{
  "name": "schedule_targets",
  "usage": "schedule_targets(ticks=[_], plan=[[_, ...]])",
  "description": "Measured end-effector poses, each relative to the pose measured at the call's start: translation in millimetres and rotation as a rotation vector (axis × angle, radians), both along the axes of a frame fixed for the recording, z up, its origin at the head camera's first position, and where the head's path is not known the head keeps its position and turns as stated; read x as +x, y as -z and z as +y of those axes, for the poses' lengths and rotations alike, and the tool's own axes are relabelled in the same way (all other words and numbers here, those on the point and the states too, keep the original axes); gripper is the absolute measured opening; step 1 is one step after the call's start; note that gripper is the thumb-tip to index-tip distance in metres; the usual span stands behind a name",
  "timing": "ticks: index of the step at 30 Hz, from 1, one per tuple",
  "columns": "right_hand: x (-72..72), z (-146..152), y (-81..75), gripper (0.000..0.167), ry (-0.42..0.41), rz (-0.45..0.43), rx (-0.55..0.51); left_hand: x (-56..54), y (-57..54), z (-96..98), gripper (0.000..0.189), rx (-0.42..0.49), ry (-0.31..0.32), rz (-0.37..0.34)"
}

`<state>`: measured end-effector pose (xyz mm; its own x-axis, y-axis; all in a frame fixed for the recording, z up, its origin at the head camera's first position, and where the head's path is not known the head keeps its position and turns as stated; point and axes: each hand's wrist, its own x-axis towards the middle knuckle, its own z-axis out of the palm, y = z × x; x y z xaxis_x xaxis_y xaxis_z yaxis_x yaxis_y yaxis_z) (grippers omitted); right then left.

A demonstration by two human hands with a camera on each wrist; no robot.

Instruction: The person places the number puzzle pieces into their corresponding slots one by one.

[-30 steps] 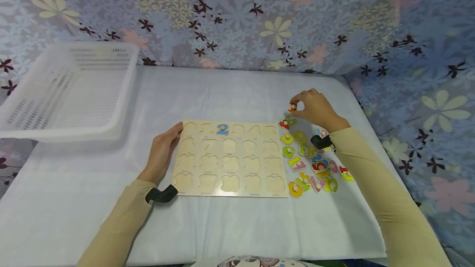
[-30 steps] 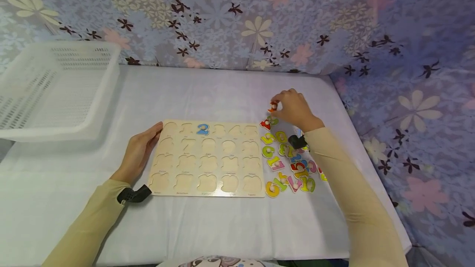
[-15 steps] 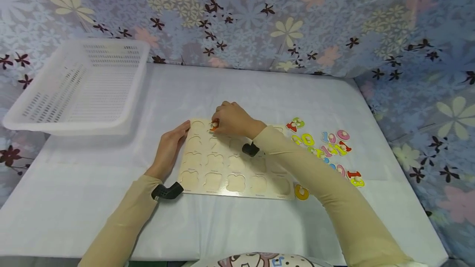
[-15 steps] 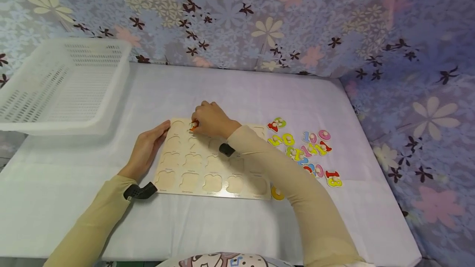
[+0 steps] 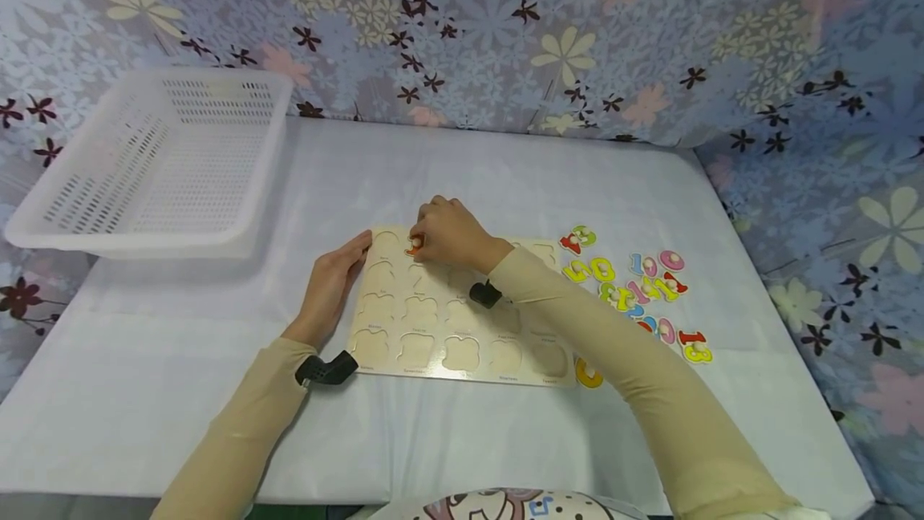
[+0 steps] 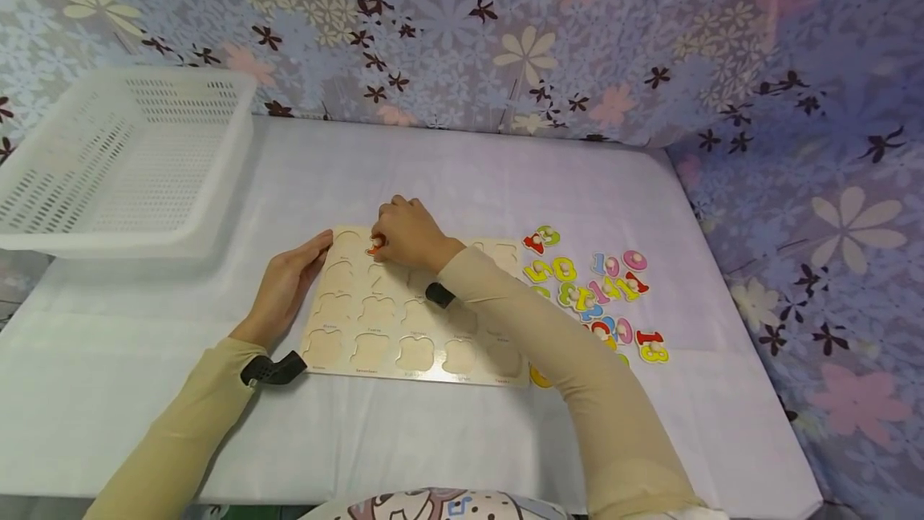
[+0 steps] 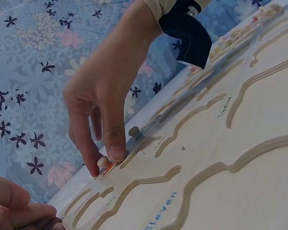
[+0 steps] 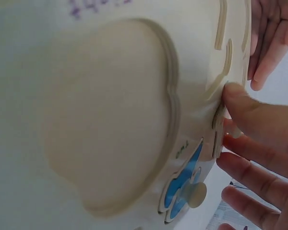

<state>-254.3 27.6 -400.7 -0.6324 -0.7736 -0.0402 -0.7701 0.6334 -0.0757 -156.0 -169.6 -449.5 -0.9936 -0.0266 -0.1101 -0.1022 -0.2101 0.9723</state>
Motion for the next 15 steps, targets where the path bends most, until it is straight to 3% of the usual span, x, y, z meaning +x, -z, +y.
schedule_targets(ticks=[9,15], plan=[[9.4,14.9,-6.2,0.041,0.038,-0.056,-0.071,-2.0,1.2,4.4,0.042,-0.008,0.012,-0.006],[30.1,60.8,-9.0,0.044,0.029,-0.086,-0.188,1.2,0.3,0.8,0.043,-0.036,0.0,-0.018]])
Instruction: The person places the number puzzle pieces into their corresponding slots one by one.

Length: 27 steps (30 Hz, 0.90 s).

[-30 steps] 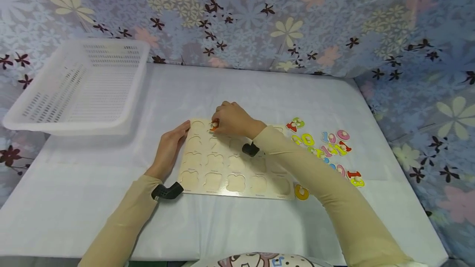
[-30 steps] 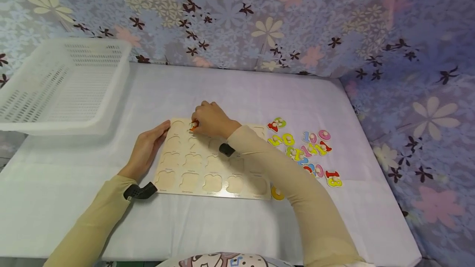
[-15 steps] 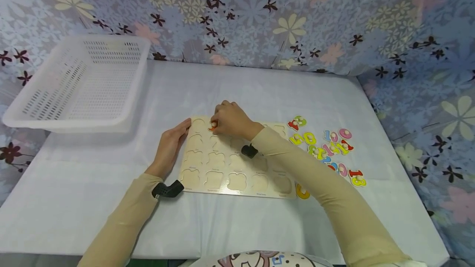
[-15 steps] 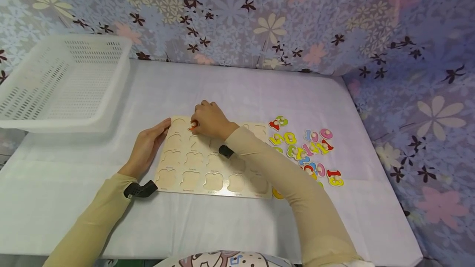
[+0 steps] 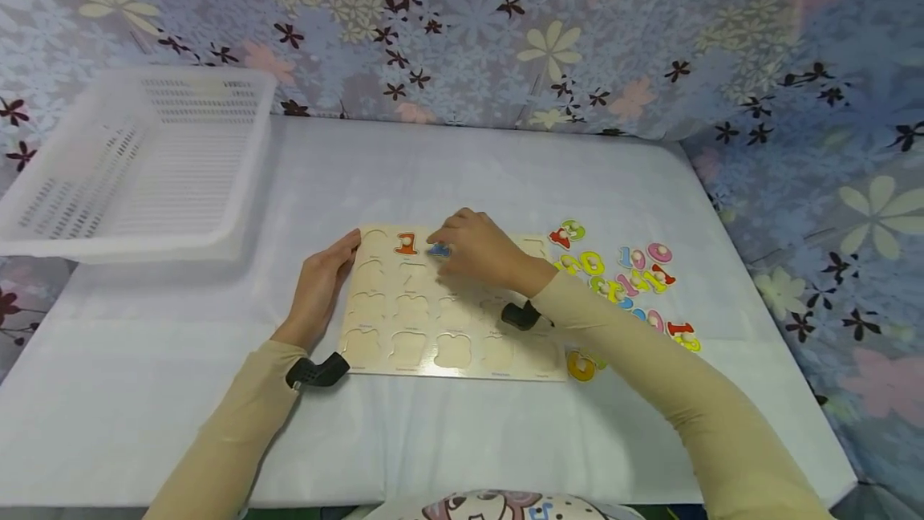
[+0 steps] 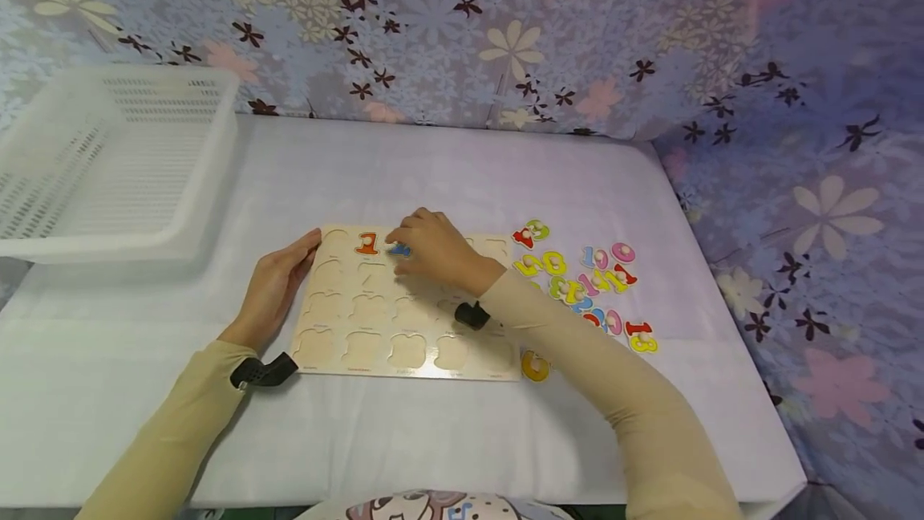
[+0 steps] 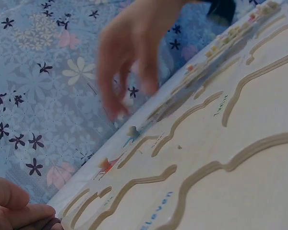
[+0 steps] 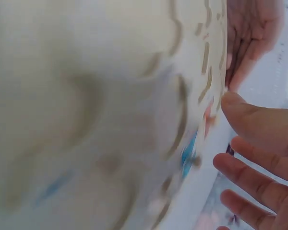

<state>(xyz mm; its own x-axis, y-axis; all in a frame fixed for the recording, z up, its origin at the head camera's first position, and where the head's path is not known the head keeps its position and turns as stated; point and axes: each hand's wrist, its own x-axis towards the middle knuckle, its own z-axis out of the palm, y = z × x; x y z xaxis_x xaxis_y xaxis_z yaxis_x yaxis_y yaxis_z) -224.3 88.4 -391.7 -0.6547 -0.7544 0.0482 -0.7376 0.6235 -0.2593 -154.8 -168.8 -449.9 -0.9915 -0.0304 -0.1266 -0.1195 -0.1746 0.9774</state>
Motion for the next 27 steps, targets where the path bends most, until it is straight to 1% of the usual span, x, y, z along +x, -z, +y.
schedule_targets(ticks=[4,7,9,12,14,16,18,20,23,25,27], plan=[[10.5,51.4,-1.9,0.041,0.071,-0.032,-0.11,2.9,-3.0,-4.2,0.043,0.016,-0.012,-0.002],[14.4,95.6,-5.3,0.041,0.142,-0.038,-0.153,5.1,-5.1,-7.2,0.043,0.022,-0.024,0.0],[15.2,126.7,-7.1,0.04,0.206,-0.043,-0.17,6.1,-5.3,-8.5,0.043,0.021,-0.03,0.001],[14.3,175.0,-7.8,0.039,0.33,-0.057,-0.18,7.4,-4.5,-9.4,0.044,0.036,-0.03,0.01],[12.5,205.7,-8.5,0.038,0.412,-0.048,-0.172,7.8,-3.5,-9.0,0.045,0.046,-0.028,0.019],[10.2,236.1,-7.5,0.036,0.471,-0.031,-0.147,7.9,-2.9,-7.7,0.046,0.058,-0.023,0.026],[8.2,261.4,-8.1,0.037,0.522,-0.027,-0.092,7.5,-2.3,-5.9,0.046,0.06,-0.016,0.031],[5.0,281.7,-7.7,0.041,0.545,-0.032,-0.012,7.0,-2.1,-4.0,0.046,0.06,-0.01,0.033],[0.9,298.3,-7.3,0.049,0.54,-0.069,0.087,6.1,-1.5,-0.9,0.046,0.054,-0.002,0.035],[-1.9,304.0,-5.4,0.052,0.505,-0.085,0.121,5.1,-1.2,1.6,0.045,0.052,0.002,0.033],[-3.5,306.8,-3.5,0.052,0.477,-0.101,0.133,4.1,-0.9,4.2,0.045,0.05,0.006,0.03]])
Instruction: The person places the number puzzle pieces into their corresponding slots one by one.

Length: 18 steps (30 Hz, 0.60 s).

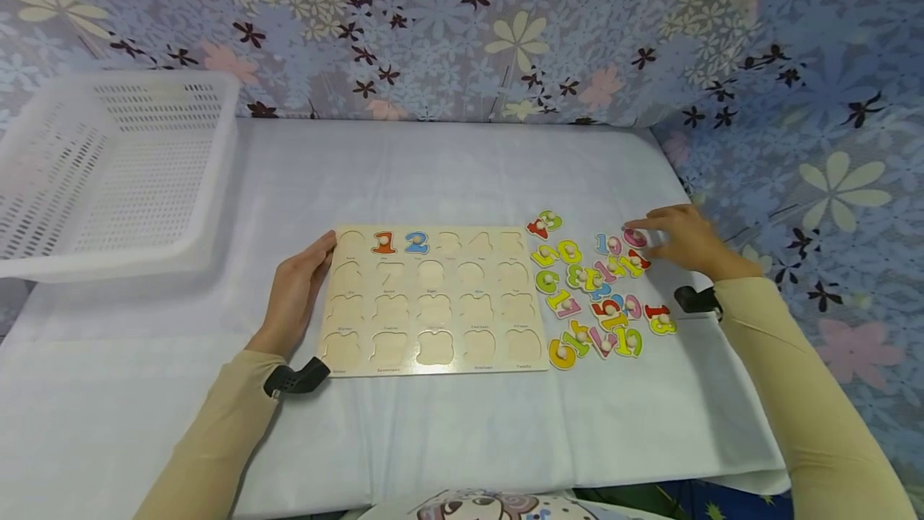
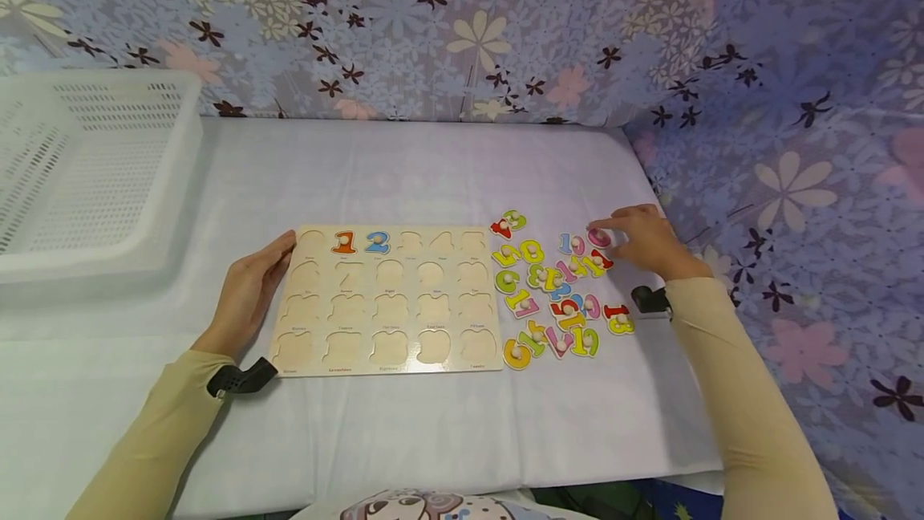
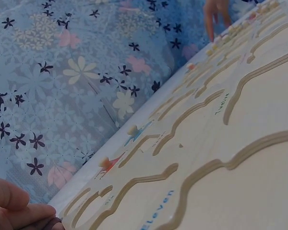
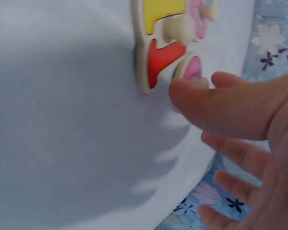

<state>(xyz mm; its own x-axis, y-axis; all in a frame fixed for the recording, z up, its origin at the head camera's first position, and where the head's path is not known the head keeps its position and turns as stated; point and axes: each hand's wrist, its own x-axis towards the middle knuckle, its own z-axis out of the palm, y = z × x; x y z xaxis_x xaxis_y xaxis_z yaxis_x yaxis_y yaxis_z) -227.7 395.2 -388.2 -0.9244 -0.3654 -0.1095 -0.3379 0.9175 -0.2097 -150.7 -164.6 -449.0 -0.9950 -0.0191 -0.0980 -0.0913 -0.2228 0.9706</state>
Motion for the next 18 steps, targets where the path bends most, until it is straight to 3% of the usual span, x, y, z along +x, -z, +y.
schedule_targets(ticks=[9,16,18], plan=[[-7.9,-2.3,6.4,0.041,-0.013,0.025,-0.021,1.6,-0.8,-0.5,0.045,0.001,-0.01,-0.014],[-3.5,-21.7,-4.0,0.043,0.033,0.106,-0.083,-0.8,-1.3,0.3,0.044,-0.004,-0.025,-0.018],[-2.6,-36.0,-7.3,0.044,0.01,0.128,-0.094,-1.6,-1.6,1.3,0.044,-0.01,-0.024,-0.023]])
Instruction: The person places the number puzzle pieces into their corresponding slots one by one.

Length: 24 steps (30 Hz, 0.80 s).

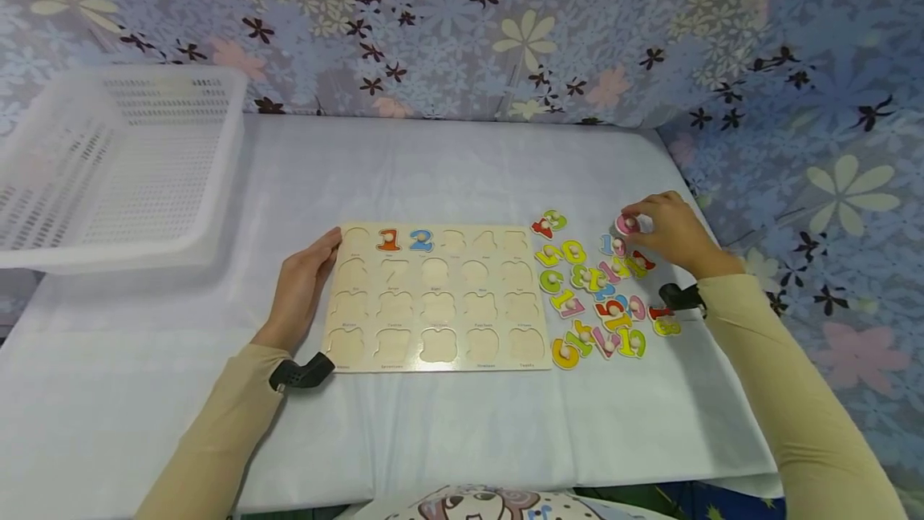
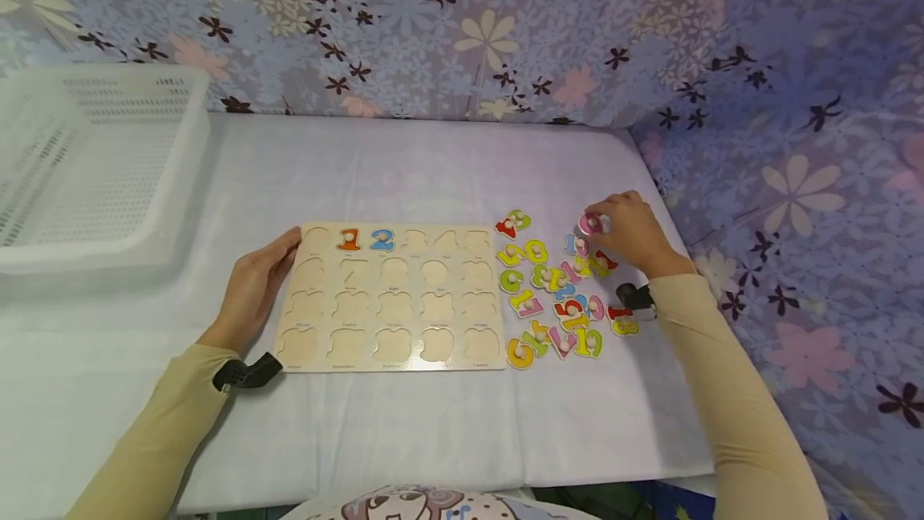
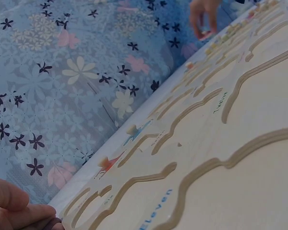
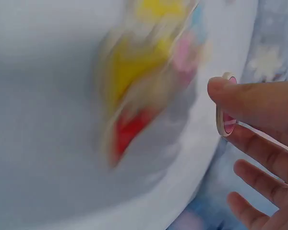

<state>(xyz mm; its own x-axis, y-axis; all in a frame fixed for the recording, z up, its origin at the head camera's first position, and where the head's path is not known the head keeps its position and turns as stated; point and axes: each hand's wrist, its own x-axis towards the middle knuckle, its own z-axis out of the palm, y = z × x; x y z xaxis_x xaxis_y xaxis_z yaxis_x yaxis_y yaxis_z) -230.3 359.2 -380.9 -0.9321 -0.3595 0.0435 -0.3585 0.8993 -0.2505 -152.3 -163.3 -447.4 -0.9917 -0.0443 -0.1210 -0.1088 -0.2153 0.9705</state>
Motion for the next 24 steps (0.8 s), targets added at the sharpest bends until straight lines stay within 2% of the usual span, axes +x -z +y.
schedule_targets(ticks=[7,13,17,20,24], plan=[[-8.5,-86.5,-3.2,0.043,-0.224,0.087,-0.054,-0.9,1.5,-2.2,0.044,-0.015,0.004,0.008],[-7.0,-180.6,-6.5,0.038,-0.45,0.108,-0.056,-1.1,2.5,-5.2,0.043,-0.031,0.0,0.008],[-7.2,-241.5,-6.1,0.038,-0.576,0.082,-0.043,-1.6,1.9,-5.6,0.043,-0.055,-0.009,0.005],[-10.7,-281.1,-4.6,0.037,-0.621,0.058,-0.023,-1.7,1.2,-4.3,0.043,-0.068,-0.005,0.015],[-16.6,-322.8,0.1,0.034,-0.626,0.048,0.025,-1.1,2.2,-1.5,0.042,-0.05,-0.002,0.022]])
